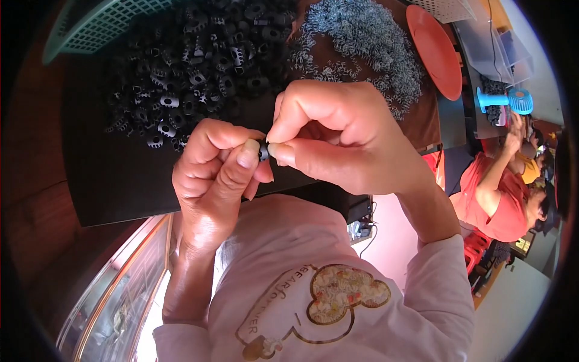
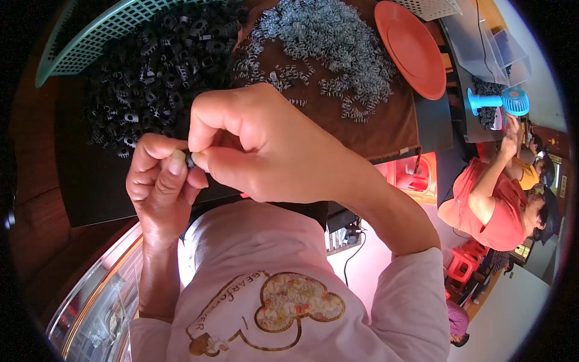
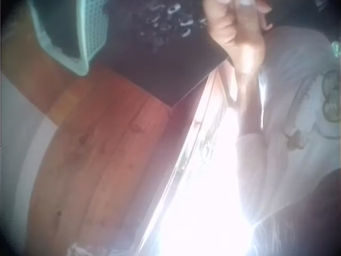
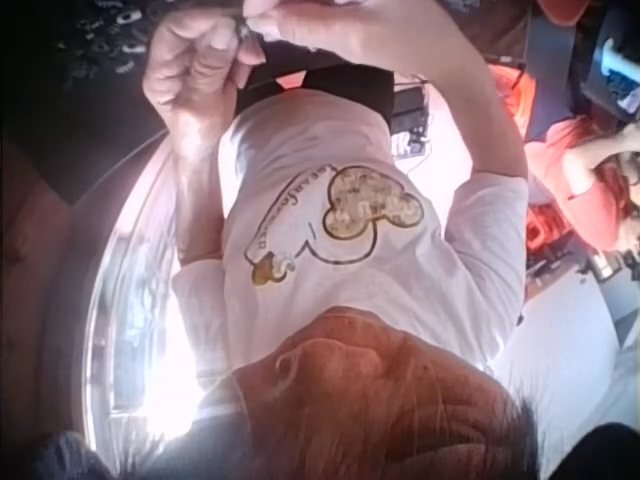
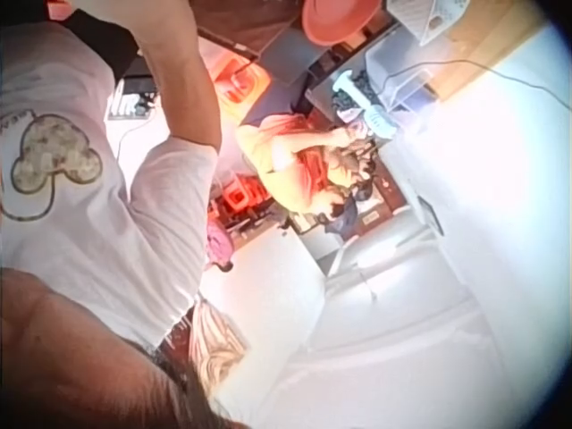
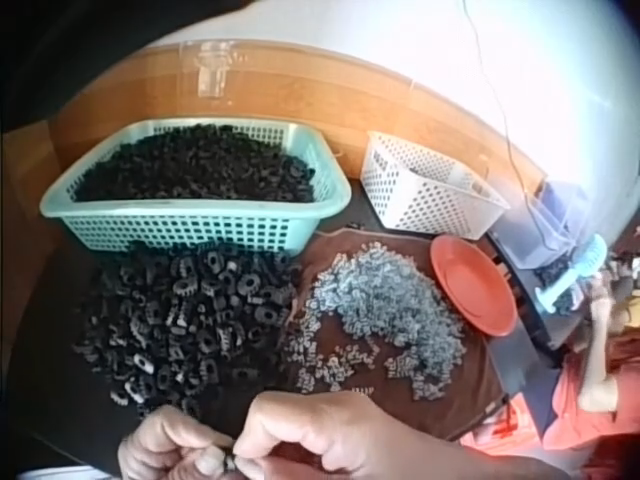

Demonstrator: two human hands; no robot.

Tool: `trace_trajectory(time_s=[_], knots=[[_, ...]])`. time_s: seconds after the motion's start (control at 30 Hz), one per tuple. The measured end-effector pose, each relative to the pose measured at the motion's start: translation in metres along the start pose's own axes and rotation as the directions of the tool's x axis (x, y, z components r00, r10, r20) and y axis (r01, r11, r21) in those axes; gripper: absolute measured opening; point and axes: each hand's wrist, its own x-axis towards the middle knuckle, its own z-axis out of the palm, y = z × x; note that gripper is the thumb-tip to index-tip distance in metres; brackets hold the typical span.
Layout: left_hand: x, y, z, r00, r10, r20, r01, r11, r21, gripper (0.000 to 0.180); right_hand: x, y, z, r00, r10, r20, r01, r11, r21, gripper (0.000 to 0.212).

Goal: The person is manually assembling small plastic components by inserting tiny metal pins into them.

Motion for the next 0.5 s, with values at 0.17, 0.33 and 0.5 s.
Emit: trace_trajectory(time_s=[0.17,0.33,0.5], knots=[[-0.002,-0.004,-0.002,0.999,0.046,-0.015,-0.045,0.995,0.092,0.012,-0.004,0.007,0.007,0.999,-0.036,-0.023,0.037,0.999,0.005,0.005],[0.002,-0.002,-0.003,0.999,0.046,0.009,-0.046,0.999,-0.007,0.013,-0.002,-0.001,0.008,0.992,0.086,-0.097,-0.071,0.987,0.147,0.007],[0.004,-0.006,-0.004,0.997,0.081,-0.005,-0.081,0.996,-0.046,0.015,-0.002,0.007,0.005,0.977,0.207,-0.059,-0.190,0.958,0.214,0.011]])
